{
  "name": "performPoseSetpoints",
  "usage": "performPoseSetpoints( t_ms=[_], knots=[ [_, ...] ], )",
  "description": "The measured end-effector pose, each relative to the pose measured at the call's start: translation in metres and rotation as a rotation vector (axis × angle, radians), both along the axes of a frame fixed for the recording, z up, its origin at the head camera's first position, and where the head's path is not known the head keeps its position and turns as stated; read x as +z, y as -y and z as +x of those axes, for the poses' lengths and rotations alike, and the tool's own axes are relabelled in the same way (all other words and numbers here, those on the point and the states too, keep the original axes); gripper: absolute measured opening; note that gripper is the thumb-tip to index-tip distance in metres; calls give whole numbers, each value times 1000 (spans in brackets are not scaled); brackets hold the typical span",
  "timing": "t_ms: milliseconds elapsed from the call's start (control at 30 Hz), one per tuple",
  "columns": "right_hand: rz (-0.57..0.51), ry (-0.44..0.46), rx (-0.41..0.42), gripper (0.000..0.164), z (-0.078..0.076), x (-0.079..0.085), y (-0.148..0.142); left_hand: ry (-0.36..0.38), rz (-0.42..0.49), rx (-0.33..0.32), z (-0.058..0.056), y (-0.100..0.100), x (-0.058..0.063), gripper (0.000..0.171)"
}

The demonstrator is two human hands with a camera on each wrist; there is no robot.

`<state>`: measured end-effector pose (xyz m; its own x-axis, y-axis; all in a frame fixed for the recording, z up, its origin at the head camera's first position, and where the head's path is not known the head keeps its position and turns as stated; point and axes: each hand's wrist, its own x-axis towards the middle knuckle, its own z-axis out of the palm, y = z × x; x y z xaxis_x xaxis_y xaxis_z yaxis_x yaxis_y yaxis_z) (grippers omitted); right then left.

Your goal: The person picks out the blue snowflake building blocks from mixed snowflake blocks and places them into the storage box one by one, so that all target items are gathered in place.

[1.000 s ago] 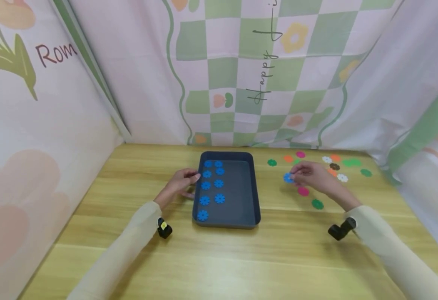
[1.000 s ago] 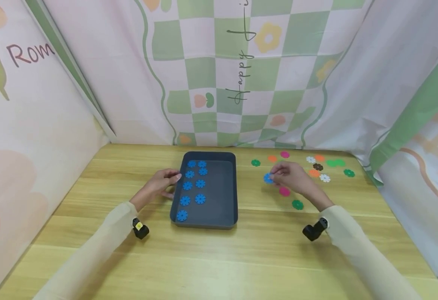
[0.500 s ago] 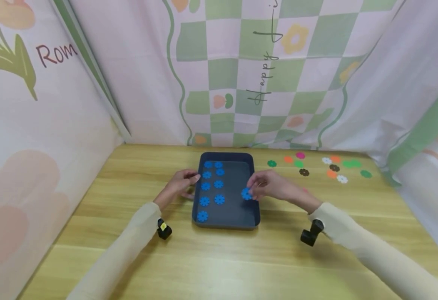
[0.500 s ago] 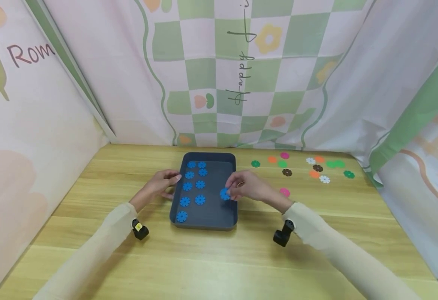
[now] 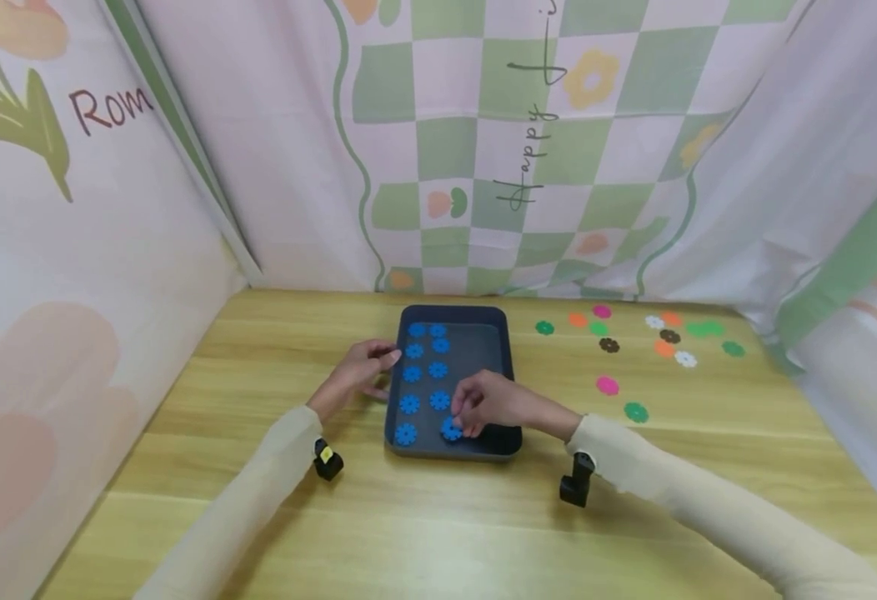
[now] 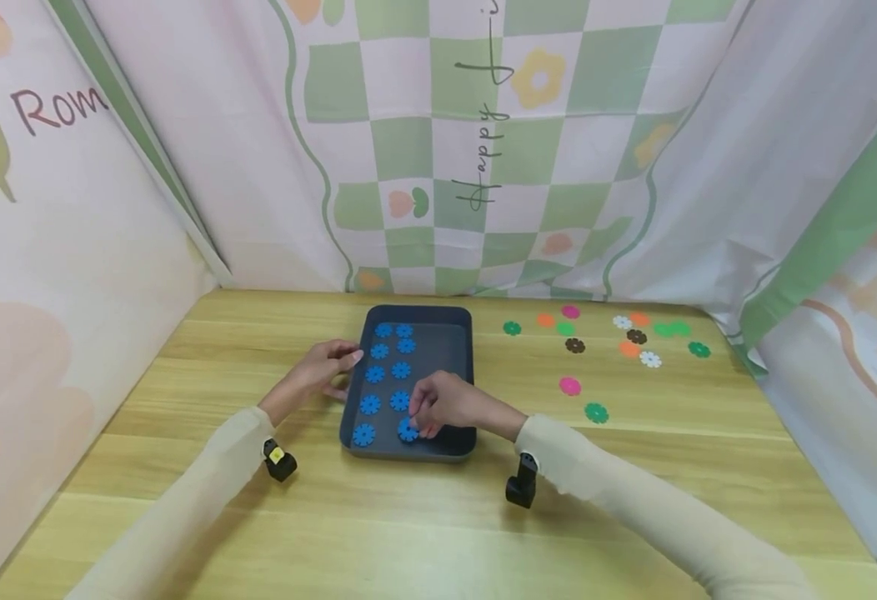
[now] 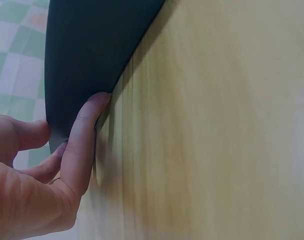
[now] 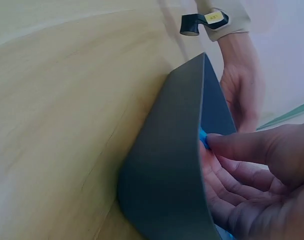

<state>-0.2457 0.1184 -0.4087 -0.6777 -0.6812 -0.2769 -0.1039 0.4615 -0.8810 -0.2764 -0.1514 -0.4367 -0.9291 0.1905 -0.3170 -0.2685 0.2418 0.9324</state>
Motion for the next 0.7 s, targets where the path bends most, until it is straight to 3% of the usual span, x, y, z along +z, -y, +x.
performPoseSetpoints(
  t_ms=[200, 400, 533, 700],
  knots=[
    [45, -8, -10, 4, -2, -2, 13, 4, 1, -25, -4, -1, 0, 49],
    [117, -183, 60, 5, -4, -1, 20, 9, 9, -40, -8, 1, 2, 48],
    [132, -281, 47, 7, -4, 5, 9, -1, -1, -64, -7, 0, 2, 49],
    [96, -320, -4, 13, -11, 9, -12, -20, -10, -92, -4, 9, 1, 52]
  ],
)
